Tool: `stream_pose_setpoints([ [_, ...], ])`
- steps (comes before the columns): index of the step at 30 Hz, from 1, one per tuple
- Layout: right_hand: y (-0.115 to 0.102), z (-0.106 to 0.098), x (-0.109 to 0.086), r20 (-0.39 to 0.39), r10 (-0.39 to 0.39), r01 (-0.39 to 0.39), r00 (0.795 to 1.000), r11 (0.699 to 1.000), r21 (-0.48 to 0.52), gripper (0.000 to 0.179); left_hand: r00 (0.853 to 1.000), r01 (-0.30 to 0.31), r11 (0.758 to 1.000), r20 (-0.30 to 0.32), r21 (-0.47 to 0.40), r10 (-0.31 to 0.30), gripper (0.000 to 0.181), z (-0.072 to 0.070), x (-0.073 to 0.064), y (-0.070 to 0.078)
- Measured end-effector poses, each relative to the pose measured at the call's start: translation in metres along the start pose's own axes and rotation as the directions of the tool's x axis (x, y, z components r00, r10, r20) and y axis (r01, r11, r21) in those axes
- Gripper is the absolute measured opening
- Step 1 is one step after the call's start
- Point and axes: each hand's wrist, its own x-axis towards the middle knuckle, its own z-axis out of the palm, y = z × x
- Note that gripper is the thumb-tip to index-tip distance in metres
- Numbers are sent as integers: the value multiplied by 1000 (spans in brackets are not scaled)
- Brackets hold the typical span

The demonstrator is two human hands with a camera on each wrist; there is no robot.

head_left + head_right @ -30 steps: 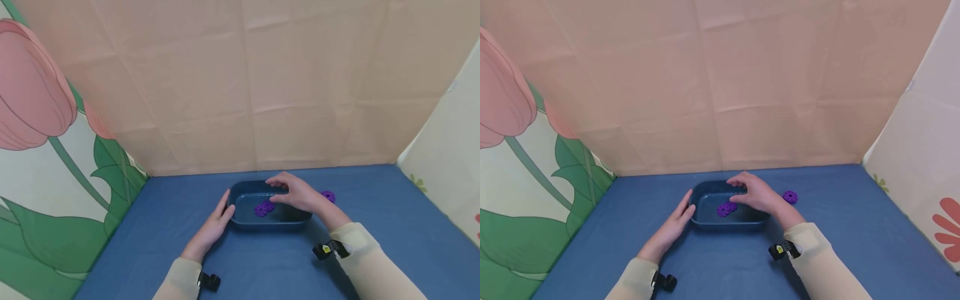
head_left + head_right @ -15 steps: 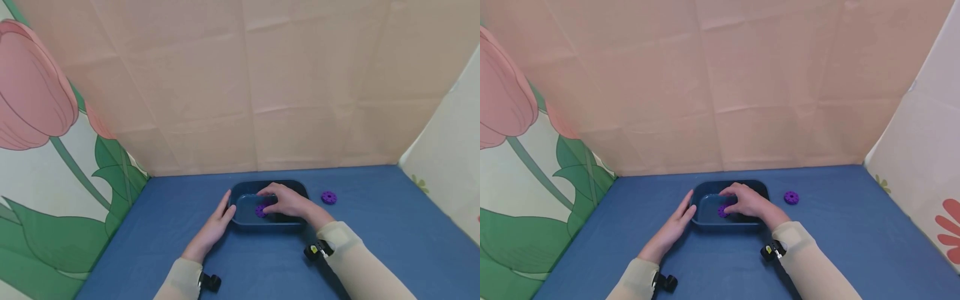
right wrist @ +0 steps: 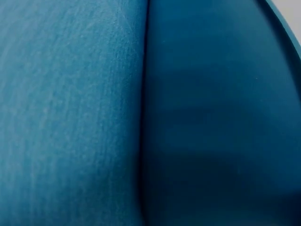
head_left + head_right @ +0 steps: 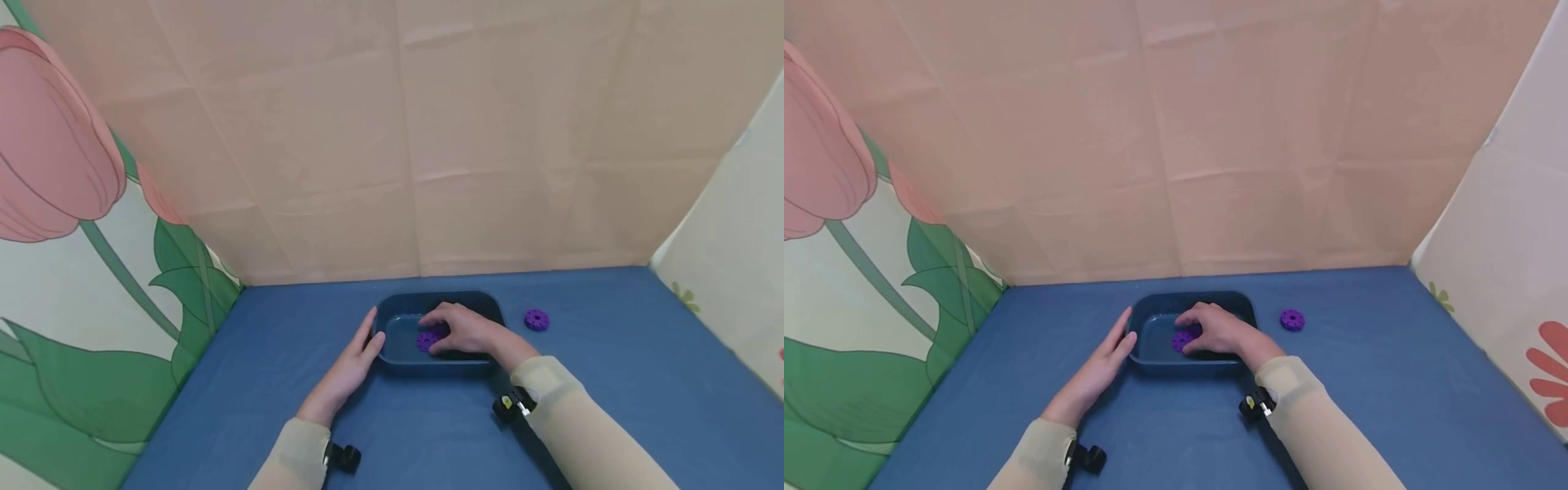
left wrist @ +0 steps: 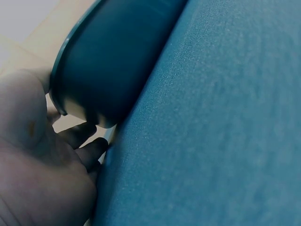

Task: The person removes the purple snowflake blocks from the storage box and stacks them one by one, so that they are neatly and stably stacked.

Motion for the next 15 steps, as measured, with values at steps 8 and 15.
stream_pose_setpoints([
  [8, 2, 5, 2, 9, 24, -23, 1000, 997, -70, 53, 1000, -27, 1000, -8, 10, 27, 74, 1, 1, -3],
  [15, 3, 5, 2, 11, 23, -21, 1000, 995, -96, 45, 1000, -1, 1000, 22, -10, 1, 75, -1, -10, 15],
])
